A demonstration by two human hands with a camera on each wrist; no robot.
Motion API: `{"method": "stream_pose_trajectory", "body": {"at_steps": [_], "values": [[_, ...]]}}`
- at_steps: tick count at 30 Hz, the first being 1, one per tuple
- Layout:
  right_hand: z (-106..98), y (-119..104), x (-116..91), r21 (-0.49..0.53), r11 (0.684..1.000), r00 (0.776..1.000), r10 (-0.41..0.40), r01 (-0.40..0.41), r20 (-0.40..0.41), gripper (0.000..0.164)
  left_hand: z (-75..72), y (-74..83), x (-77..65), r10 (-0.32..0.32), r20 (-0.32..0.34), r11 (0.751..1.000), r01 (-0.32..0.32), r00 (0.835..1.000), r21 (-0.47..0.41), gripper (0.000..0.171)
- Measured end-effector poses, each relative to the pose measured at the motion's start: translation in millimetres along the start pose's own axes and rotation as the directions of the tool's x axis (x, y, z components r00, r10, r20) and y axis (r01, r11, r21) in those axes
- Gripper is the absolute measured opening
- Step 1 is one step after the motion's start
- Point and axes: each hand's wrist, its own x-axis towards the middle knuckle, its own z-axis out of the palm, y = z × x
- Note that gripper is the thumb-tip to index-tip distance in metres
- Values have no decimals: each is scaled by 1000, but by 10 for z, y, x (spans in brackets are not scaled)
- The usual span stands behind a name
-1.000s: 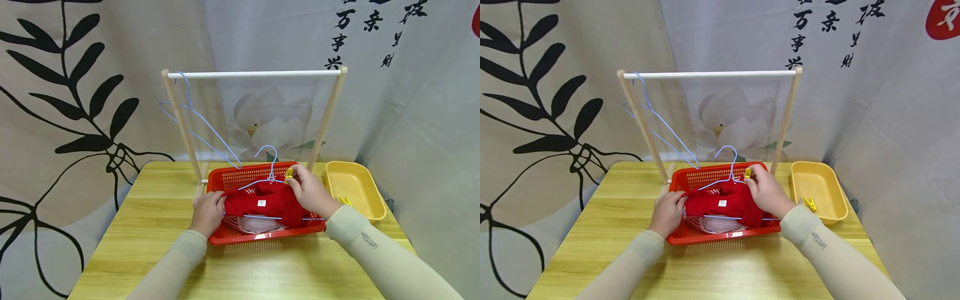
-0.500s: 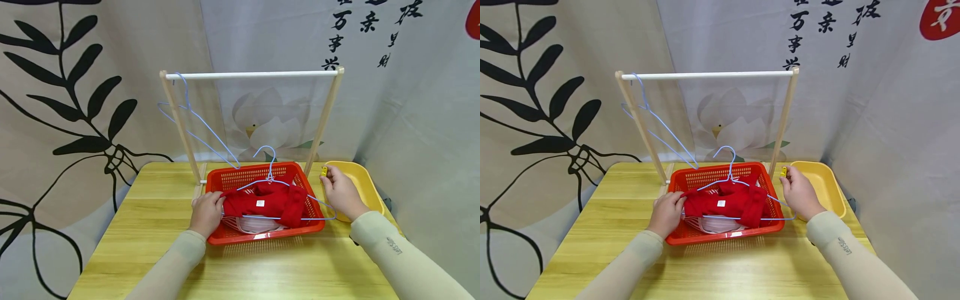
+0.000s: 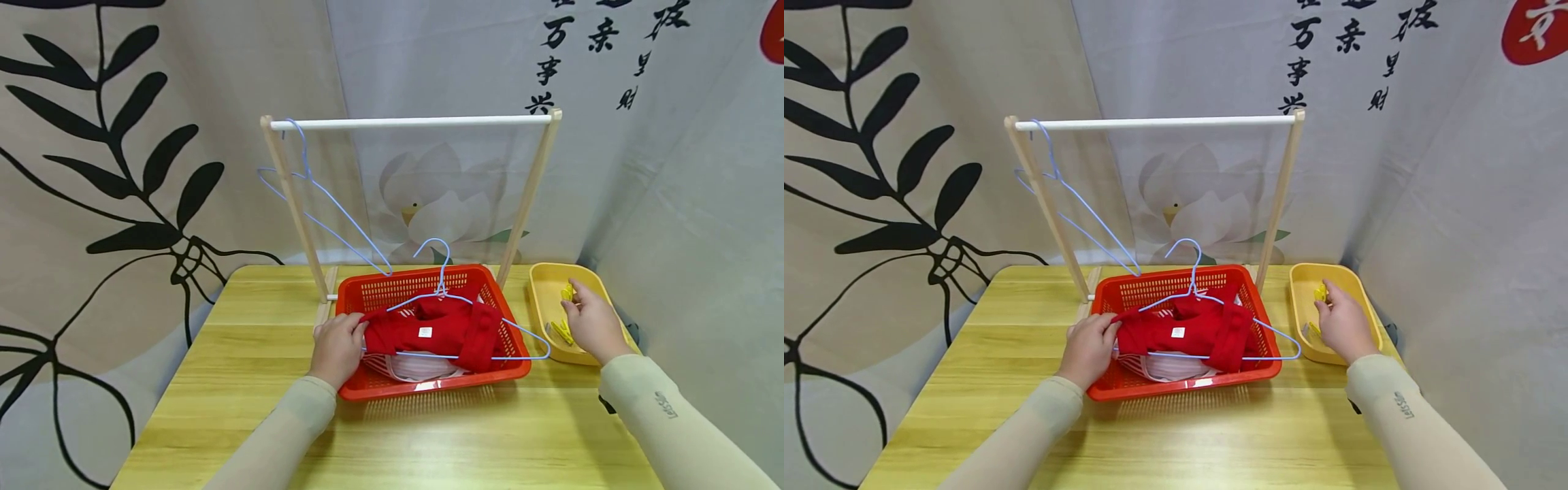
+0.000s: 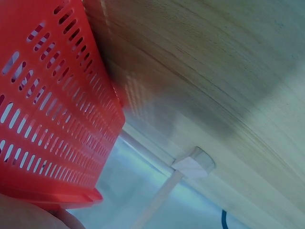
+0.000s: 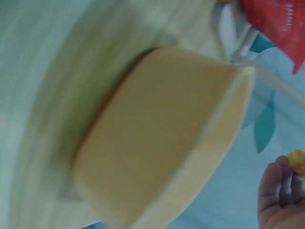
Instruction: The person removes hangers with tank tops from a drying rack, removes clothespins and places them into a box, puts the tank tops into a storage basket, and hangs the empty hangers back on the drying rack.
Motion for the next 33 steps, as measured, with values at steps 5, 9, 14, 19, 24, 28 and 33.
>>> {"method": "stream_pose_trajectory", "body": {"at_steps": [5,9,14,19,24,28,33], "values": [[44,204,-15,-79,997,998,14,-9,62,57,2,5,0,0,1,1000,0,1000,0,18],[94,335,-24,-127,992,989,46,-28,142,57,5,12,3,-6,11,1000,6,1000,3,19],[171,456,-26,-182,983,978,70,-34,199,54,9,15,6,-8,12,1000,8,1000,0,19],[250,556,-51,-209,978,976,64,-19,209,50,6,23,8,-6,10,1000,6,1000,-2,18],[290,594,-72,-215,977,978,56,-11,201,46,1,23,5,-2,11,1000,2,1000,4,18],[315,584,-63,-204,979,977,53,-10,206,45,-13,24,1,-11,6,1000,11,1000,1,17],[329,563,-48,-210,977,972,69,-22,223,44,-21,23,-4,-10,3,1000,10,1000,-2,17]]}}
